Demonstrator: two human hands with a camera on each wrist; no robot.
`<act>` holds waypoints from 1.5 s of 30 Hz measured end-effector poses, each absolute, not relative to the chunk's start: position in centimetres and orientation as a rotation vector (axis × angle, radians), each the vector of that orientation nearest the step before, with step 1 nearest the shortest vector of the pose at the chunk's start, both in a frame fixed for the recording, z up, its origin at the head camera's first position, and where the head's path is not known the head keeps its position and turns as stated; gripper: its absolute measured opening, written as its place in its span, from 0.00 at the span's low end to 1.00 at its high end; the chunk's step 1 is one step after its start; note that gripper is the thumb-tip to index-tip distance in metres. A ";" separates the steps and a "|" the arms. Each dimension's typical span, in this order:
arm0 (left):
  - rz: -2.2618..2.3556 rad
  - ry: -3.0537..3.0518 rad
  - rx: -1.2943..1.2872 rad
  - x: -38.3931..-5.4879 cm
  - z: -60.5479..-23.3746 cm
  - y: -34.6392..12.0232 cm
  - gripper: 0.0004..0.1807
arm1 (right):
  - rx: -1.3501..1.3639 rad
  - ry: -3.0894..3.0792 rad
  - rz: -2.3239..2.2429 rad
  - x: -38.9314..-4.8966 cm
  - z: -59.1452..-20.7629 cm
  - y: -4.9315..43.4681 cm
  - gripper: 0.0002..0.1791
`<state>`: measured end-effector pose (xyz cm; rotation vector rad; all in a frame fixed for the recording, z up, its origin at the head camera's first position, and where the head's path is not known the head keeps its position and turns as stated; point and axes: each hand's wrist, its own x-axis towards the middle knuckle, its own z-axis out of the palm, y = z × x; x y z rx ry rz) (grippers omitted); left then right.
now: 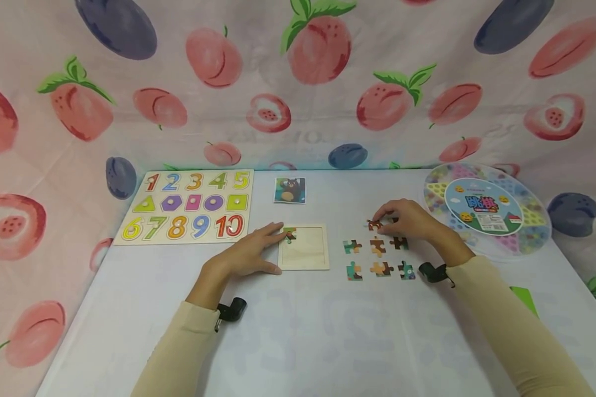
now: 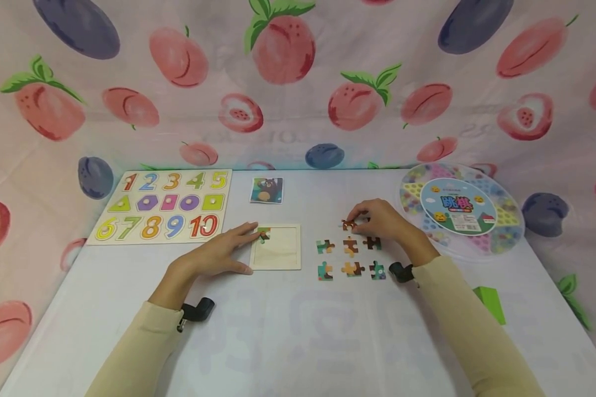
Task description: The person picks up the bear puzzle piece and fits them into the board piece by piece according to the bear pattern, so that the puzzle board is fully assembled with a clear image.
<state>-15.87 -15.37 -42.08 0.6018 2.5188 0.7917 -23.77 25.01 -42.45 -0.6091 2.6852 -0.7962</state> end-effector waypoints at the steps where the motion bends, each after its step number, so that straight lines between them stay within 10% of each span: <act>1: 0.792 2.519 0.606 -15.9 -42.1 -15.4 0.49 | -0.613 2.686 -0.790 -23.8 -42.5 25.0 0.12; 45: 0.797 2.505 0.595 -15.9 -42.7 -15.5 0.45 | -0.734 2.481 -1.216 -24.1 -40.5 20.9 0.15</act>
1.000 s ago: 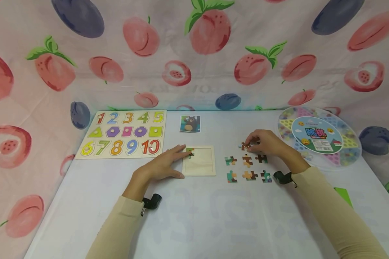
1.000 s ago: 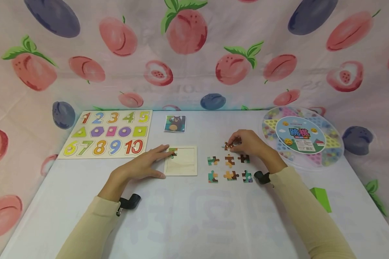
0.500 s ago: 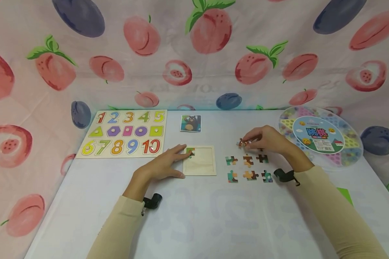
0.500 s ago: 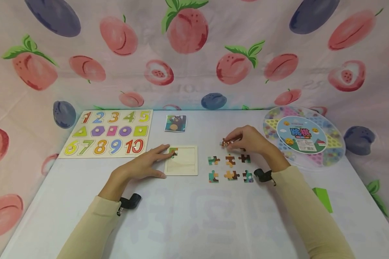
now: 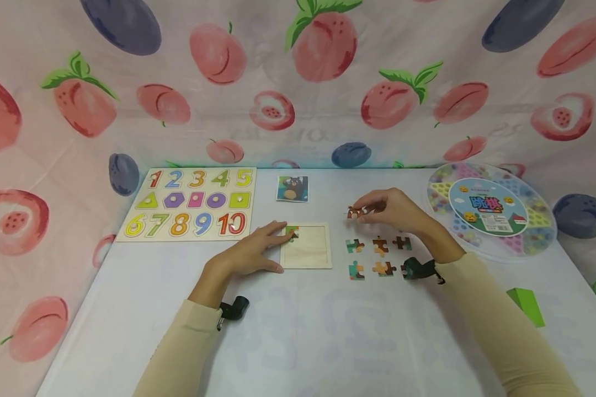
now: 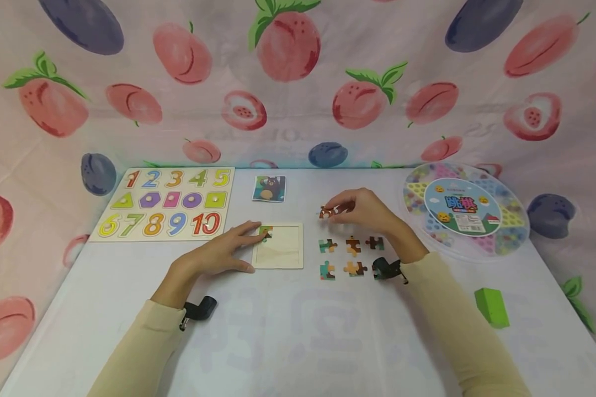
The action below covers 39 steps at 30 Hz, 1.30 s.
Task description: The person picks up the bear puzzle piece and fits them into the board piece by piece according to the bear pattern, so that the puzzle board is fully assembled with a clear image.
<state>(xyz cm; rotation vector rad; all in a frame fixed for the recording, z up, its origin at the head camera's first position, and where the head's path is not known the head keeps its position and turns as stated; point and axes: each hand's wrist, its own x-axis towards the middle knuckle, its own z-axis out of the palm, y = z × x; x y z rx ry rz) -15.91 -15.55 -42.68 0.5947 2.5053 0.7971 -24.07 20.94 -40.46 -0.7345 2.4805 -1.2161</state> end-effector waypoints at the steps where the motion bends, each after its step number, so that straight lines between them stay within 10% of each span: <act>1: 0.798 2.506 0.600 -15.9 -42.7 -15.6 0.45 | -0.741 2.467 -1.225 -24.0 -40.5 20.6 0.15; 39: 0.833 2.494 0.596 -16.2 -42.6 -15.6 0.45 | -0.840 2.492 -1.098 -23.2 -42.6 9.9 0.12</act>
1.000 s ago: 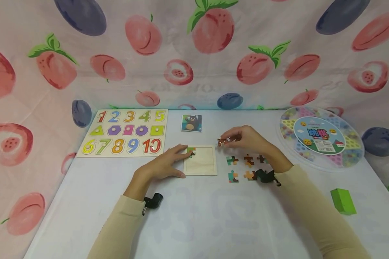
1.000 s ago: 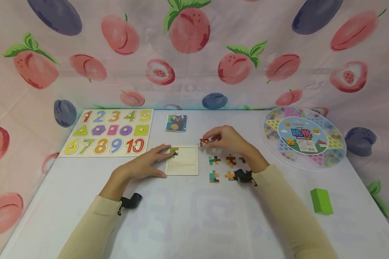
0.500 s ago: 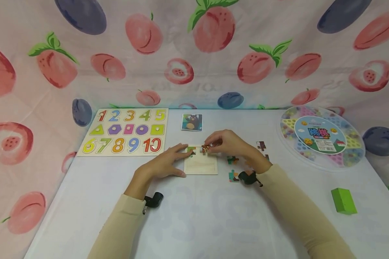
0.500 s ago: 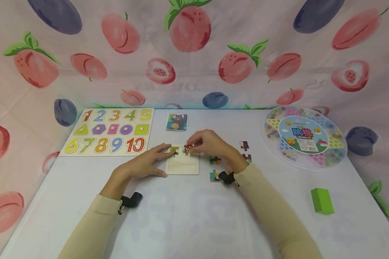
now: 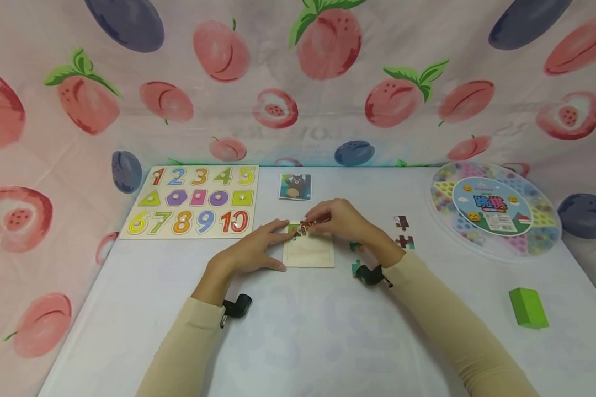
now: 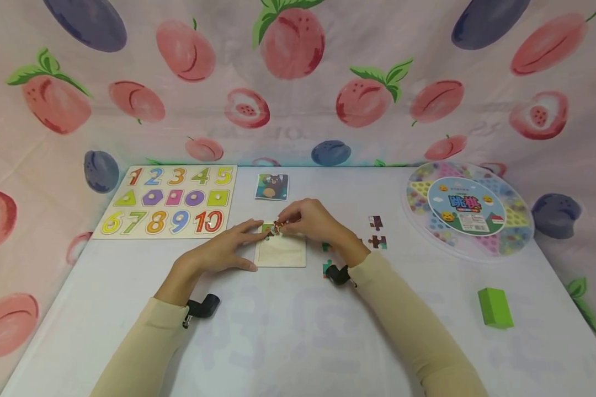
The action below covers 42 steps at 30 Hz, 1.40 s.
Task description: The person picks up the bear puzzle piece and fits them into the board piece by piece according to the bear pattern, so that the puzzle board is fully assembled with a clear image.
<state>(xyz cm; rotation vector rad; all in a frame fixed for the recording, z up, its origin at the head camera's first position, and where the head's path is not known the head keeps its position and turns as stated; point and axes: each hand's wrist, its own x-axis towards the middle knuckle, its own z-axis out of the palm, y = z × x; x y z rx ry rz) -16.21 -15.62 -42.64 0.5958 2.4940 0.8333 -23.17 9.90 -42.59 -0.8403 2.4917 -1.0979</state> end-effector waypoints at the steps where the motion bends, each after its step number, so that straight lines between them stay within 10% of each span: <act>1: 0.835 2.492 0.592 -16.2 -42.7 -15.6 0.45 | -0.840 2.491 -1.102 -23.2 -42.7 9.8 0.12; 42: 0.784 2.516 0.618 -15.9 -42.4 -15.2 0.42 | -0.709 2.569 -0.840 -23.5 -43.1 8.9 0.08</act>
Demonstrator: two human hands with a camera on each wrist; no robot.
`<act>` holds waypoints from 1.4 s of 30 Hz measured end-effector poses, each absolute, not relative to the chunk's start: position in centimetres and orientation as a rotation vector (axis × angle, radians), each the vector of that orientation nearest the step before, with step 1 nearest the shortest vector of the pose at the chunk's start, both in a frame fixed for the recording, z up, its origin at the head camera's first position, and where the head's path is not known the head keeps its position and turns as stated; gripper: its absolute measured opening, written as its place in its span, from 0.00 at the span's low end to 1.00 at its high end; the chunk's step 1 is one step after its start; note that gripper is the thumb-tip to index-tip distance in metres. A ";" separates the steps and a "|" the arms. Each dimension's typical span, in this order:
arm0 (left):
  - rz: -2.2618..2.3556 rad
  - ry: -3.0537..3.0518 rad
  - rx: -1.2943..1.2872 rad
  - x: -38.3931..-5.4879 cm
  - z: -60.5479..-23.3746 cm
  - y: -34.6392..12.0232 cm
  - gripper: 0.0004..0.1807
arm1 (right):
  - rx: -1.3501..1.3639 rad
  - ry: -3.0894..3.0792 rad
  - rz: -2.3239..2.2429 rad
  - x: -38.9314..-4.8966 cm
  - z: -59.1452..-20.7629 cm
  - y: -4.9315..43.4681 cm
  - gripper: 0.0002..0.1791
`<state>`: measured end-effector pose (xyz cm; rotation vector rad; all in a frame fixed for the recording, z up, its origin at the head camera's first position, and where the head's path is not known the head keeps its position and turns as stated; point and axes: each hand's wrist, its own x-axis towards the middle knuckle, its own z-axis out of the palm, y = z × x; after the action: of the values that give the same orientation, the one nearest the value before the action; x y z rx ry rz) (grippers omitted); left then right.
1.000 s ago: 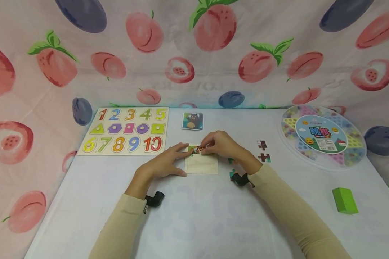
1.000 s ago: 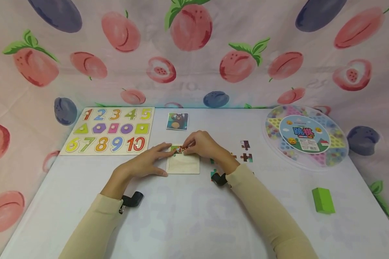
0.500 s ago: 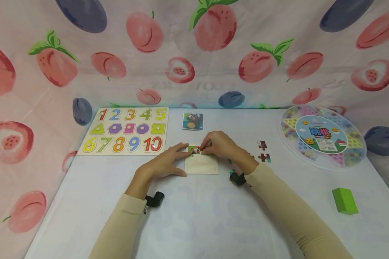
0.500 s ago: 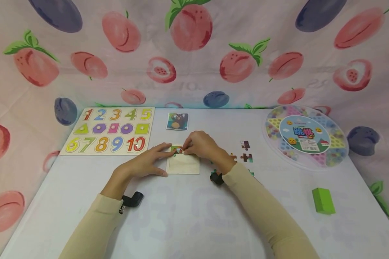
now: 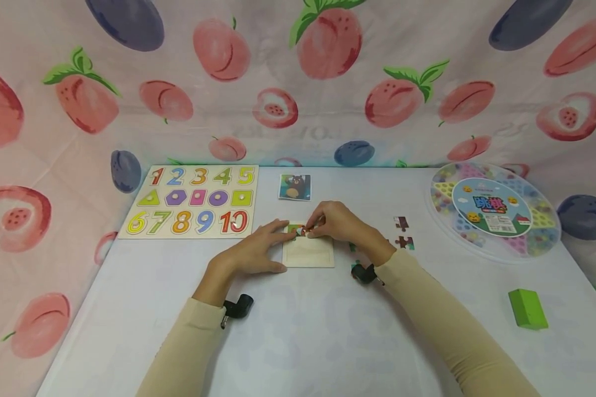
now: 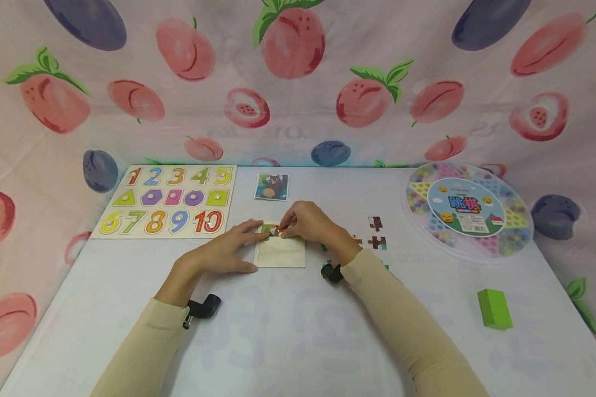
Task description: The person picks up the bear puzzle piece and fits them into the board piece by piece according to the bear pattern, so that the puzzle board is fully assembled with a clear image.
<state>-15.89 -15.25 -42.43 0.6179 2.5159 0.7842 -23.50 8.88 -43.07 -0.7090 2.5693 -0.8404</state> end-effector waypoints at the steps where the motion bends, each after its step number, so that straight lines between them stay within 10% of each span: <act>1: 0.775 2.520 0.630 -15.9 -42.4 -15.2 0.42 | -0.708 2.568 -0.841 -23.5 -43.1 8.9 0.08; 42: 0.784 2.509 0.614 -16.0 -42.2 -15.1 0.42 | -0.791 2.342 -0.840 -23.7 -40.9 10.5 0.17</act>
<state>-16.05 -15.05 -42.21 0.6144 2.5085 0.7843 -23.71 10.48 -40.88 -0.7906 2.3419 -0.8404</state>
